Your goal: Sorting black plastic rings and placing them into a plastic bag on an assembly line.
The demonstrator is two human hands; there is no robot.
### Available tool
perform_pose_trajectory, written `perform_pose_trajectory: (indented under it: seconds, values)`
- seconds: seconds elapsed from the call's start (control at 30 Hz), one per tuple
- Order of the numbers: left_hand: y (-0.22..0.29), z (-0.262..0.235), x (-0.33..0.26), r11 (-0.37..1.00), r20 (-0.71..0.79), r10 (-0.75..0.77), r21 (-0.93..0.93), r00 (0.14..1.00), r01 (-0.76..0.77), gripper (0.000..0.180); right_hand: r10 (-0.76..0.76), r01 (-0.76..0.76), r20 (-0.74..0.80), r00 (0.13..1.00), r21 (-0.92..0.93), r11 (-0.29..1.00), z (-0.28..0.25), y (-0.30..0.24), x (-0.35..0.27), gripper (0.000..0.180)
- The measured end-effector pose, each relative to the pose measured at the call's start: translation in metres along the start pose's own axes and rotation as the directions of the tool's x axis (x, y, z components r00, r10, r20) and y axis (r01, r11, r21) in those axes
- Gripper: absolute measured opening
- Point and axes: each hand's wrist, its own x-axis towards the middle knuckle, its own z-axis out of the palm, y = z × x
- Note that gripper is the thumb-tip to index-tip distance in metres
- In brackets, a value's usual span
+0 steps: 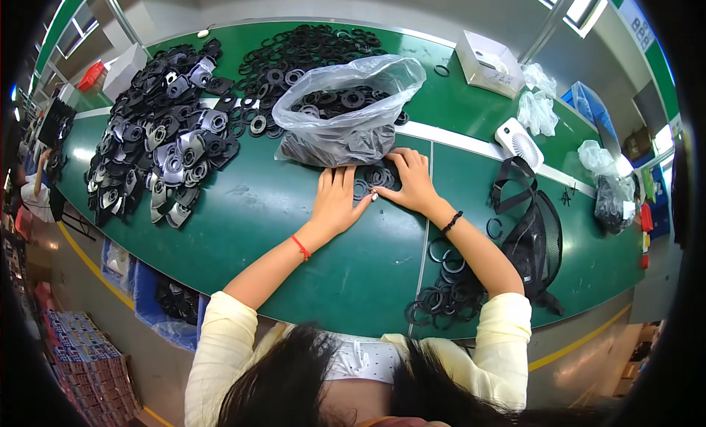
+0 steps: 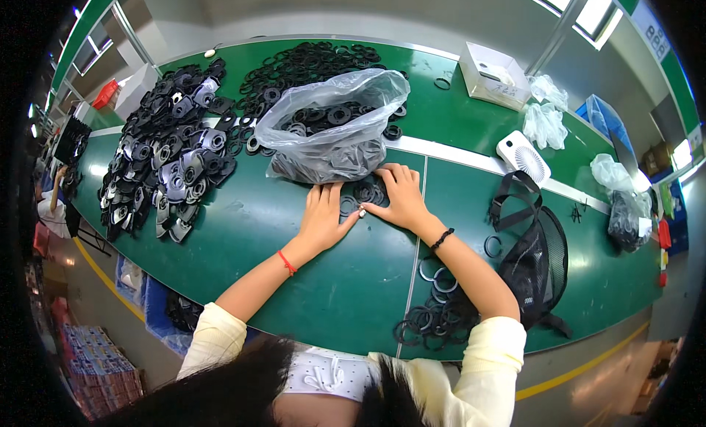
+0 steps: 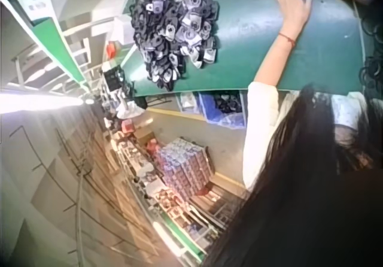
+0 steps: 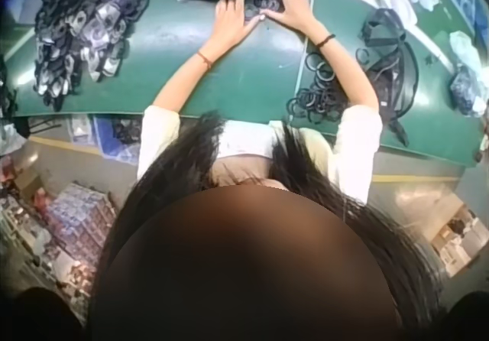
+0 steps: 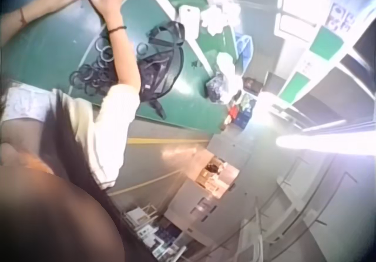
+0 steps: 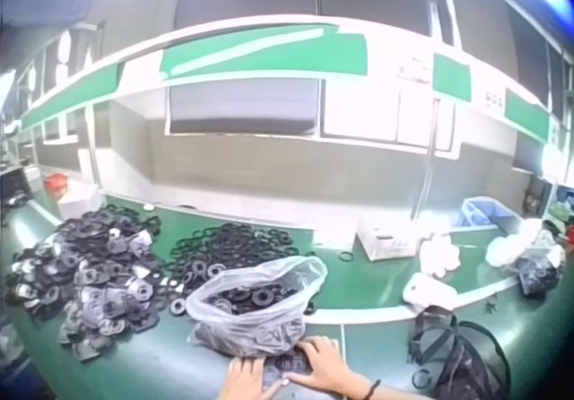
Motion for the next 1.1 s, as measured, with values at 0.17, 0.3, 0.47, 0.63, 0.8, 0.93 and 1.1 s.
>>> perform_pose_trajectory:
  seconds: [0.17, 0.3, 0.47, 0.63, 0.8, 0.93, 1.1]
  values:
    - [-0.001, -0.009, -0.001, 0.998, 0.047, 0.064, -0.030, 0.997, -0.062, 0.066, -0.036, 0.031, 0.054, 0.998, 0.088, 0.996, 0.000, -0.004, -0.008, 0.053]
    - [0.001, -0.015, -0.010, 0.990, 0.031, 0.132, -0.049, 0.991, -0.131, 0.063, -0.039, 0.024, 0.090, 0.995, 0.172, 0.985, -0.004, -0.014, -0.017, 0.051]
    - [0.004, -0.032, -0.025, 0.979, 0.121, 0.101, -0.190, 0.988, -0.077, 0.074, -0.147, 0.144, 0.144, 0.979, 0.033, 0.989, -0.018, -0.029, -0.018, 0.080]
    - [-0.002, -0.028, -0.028, 0.975, 0.156, 0.188, -0.151, 0.970, -0.165, 0.072, -0.289, 0.270, 0.154, 0.945, 0.136, 0.953, -0.015, -0.032, -0.019, 0.060]
    - [0.000, -0.030, -0.033, 0.989, 0.133, 0.126, -0.100, 0.983, -0.113, 0.062, -0.346, 0.338, 0.116, 0.931, 0.082, 0.938, -0.008, -0.031, -0.024, 0.039]
    - [-0.005, -0.028, -0.033, 0.972, 0.002, 0.237, 0.006, 0.972, -0.237, 0.053, -0.381, 0.381, 0.107, 0.919, 0.014, 0.924, -0.007, -0.035, -0.020, 0.036]
    - [-0.015, -0.018, -0.016, 0.944, -0.086, 0.322, 0.105, 0.943, -0.313, 0.044, -0.364, 0.364, -0.005, 0.931, 0.067, 0.929, -0.001, -0.028, -0.015, 0.032]
